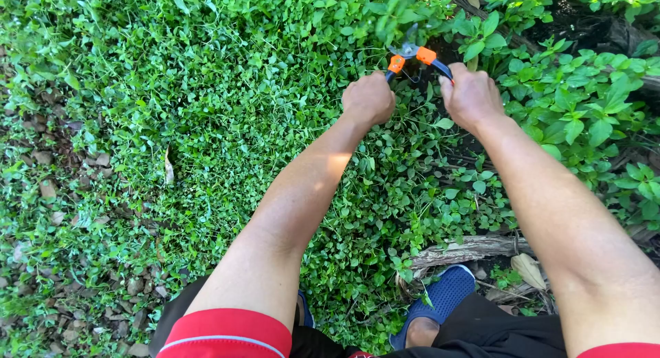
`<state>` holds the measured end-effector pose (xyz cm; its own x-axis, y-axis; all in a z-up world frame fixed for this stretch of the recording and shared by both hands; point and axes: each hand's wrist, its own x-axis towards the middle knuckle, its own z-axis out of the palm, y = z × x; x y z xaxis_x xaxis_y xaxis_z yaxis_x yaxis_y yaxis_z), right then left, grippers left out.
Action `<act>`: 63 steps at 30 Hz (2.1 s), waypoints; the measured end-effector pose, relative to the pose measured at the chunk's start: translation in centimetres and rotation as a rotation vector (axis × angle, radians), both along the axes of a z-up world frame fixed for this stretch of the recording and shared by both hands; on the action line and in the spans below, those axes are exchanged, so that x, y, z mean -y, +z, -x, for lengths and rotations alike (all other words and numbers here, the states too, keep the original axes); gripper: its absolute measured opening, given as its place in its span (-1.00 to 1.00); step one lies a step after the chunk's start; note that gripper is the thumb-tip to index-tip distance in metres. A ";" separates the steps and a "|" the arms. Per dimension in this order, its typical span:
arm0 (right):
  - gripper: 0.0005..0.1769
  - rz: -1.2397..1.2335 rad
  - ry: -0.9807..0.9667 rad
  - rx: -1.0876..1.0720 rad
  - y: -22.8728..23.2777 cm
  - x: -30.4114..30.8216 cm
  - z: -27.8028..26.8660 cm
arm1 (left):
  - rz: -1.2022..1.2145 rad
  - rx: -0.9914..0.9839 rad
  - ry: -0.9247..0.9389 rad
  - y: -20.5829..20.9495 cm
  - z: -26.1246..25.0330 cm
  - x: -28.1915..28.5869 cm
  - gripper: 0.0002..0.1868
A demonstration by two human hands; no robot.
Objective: Trimming and clearing weeds from the ground using garden shears
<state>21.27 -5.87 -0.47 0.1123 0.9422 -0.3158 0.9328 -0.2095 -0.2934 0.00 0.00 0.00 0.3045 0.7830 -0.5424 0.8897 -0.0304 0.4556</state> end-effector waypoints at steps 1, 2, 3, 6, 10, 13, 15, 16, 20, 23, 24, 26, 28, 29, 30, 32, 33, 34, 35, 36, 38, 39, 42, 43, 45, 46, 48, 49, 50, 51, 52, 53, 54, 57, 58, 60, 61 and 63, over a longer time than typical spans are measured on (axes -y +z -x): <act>-0.64 -0.001 -0.006 0.000 0.4 -0.3 0.6 | -0.001 0.000 -0.006 -0.1 0.0 -0.1 -0.57; -0.63 0.005 0.006 -0.018 0.9 -0.5 1.1 | 0.019 0.008 0.036 -0.1 -0.1 -0.2 -0.57; -0.63 0.013 0.020 -0.037 1.3 -0.7 1.7 | 0.043 0.015 0.079 -0.2 0.0 -0.2 -0.56; -0.62 0.008 0.035 -0.058 1.5 -1.0 2.9 | 0.073 -0.010 0.117 -0.2 -0.2 0.1 -0.54; -0.64 -0.003 0.034 -0.079 2.3 -1.1 4.1 | 0.076 0.055 0.194 -0.5 -0.3 0.0 -0.53; -0.68 0.007 0.007 -0.076 1.6 0.3 6.6 | 0.130 0.123 0.272 -0.6 -1.4 0.8 -0.47; -0.74 -0.119 -0.028 -0.134 -0.1 1.7 8.8 | 0.215 0.194 0.356 -0.6 -2.6 1.8 -0.46; -0.74 -0.120 -0.028 -0.133 0.2 2.4 8.7 | 0.214 0.195 0.355 -0.5 -2.7 2.1 -0.46; -0.72 -0.117 0.018 -0.072 3.7 5.0 8.3 | 0.254 0.189 0.243 1.9 -1.8 3.9 -0.47; -0.69 -0.097 0.073 -0.003 1.8 6.9 4.8 | 0.229 0.147 0.109 3.1 -1.0 5.0 -0.51; -0.68 -0.125 0.136 0.073 0.2 7.4 3.3 | 0.188 0.109 0.028 3.1 -0.6 5.0 -0.55; -0.68 -0.172 0.181 0.083 -0.7 6.7 1.4 | 0.138 0.086 -0.007 3.1 0.0 3.9 -0.57; -0.69 -0.211 0.237 0.084 -1.0 6.0 0.9 | 0.098 0.057 -0.030 3.4 1.2 3.6 -0.59; -0.68 -0.284 0.272 0.090 -0.7 5.3 0.6 | 0.068 0.043 -0.037 3.6 1.3 3.3 -0.59; -0.67 -0.357 0.306 0.096 -0.5 4.7 0.2 | 0.039 0.030 -0.044 3.8 1.3 2.9 -0.60; -0.67 -0.388 0.350 0.111 0.6 3.6 1.0 | 0.057 0.001 -0.036 2.9 2.3 2.7 -0.58; -0.67 -0.421 0.393 0.122 1.0 3.1 1.6 | 0.075 -0.032 -0.027 2.5 3.1 2.6 -0.56; -0.67 -0.421 0.393 0.118 0.9 2.9 2.2 | 0.075 -0.036 -0.026 1.6 4.0 2.9 -0.56; -0.66 -0.386 0.412 0.082 0.8 2.6 2.6 | 0.108 -0.030 -0.023 0.6 4.6 3.0 -0.54; -0.65 -0.350 0.431 0.046 0.8 2.3 2.9 | 0.141 -0.024 -0.019 -0.4 5.2 3.0 -0.53; -0.65 -0.247 0.359 -0.024 1.2 1.3 3.4 | 0.136 -0.034 -0.007 -0.4 5.2 1.8 -0.52; -0.64 -0.134 0.292 -0.098 1.5 1.3 3.8 | 0.142 -0.047 0.013 -0.5 5.4 1.8 -0.52; -0.62 -0.075 0.238 -0.047 1.0 -1.2 3.0 | 0.112 -0.092 0.061 -1.3 4.4 -0.3 -0.53; -0.62 -0.086 0.251 -0.052 0.9 -1.8 3.2 | 0.101 -0.096 0.074 -1.6 4.6 -0.8 -0.53; -0.65 -0.044 0.181 -0.029 0.8 -2.5 3.0 | 0.101 -0.098 0.060 -2.3 4.3 -1.5 -0.50; -0.65 -0.048 0.181 -0.030 -0.1 -3.5 3.3 | 0.097 -0.099 0.060 -3.2 4.5 -2.1 -0.50; -0.61 -0.014 0.183 -0.001 -2.0 -3.5 3.6 | 0.121 -0.110 0.111 -5.3 4.4 -1.6 -0.47; -0.61 -0.005 0.175 0.003 -0.8 -3.5 4.4 | 0.129 -0.107 0.102 -4.0 3.8 -1.6 -0.47; -0.67 0.061 0.151 -0.028 0.4 -3.5 5.3 | 0.177 -0.094 0.170 -2.7 3.3 -1.6 -0.68; -0.72 0.117 0.139 -0.064 1.7 -4.1 6.5 | 0.217 -0.085 0.248 -1.3 3.3 -2.0 -0.80; -0.72 0.117 0.142 -0.065 0.8 -3.0 6.9 | 0.218 -0.086 0.251 -1.3 3.1 -1.3 -0.80; -0.72 0.007 0.148 -0.042 0.0 -2.6 7.4 | 0.169 -0.060 0.247 -1.3 3.1 -1.2 -0.69; -0.72 -0.104 0.154 -0.021 -0.8 -2.3 8.0 | 0.121 -0.035 0.243 -1.3 3.1 -1.0 -0.49; -0.69 -0.122 0.092 -0.013 -1.7 -1.3 10.2 | 0.137 0.072 0.301 -1.7 2.6 -0.1 -0.50; -0.69 -0.111 0.091 -0.013 -0.9 -0.4 11.1 | 0.148 0.071 0.301 0.3 2.3 0.5 -0.50; -0.73 -0.095 0.001 -0.030 0.8 0.6 12.6 | 0.143 0.081 0.318 4.4 1.4 0.6 -0.51; -0.73 -0.104 0.002 -0.030 0.8 1.7 12.4 | 0.134 0.083 0.319 4.7 1.0 1.6 -0.51; -0.75 -0.129 0.029 -0.015 0.7 4.0 12.0 | 0.208 0.070 0.236 5.2 0.2 3.4 -0.47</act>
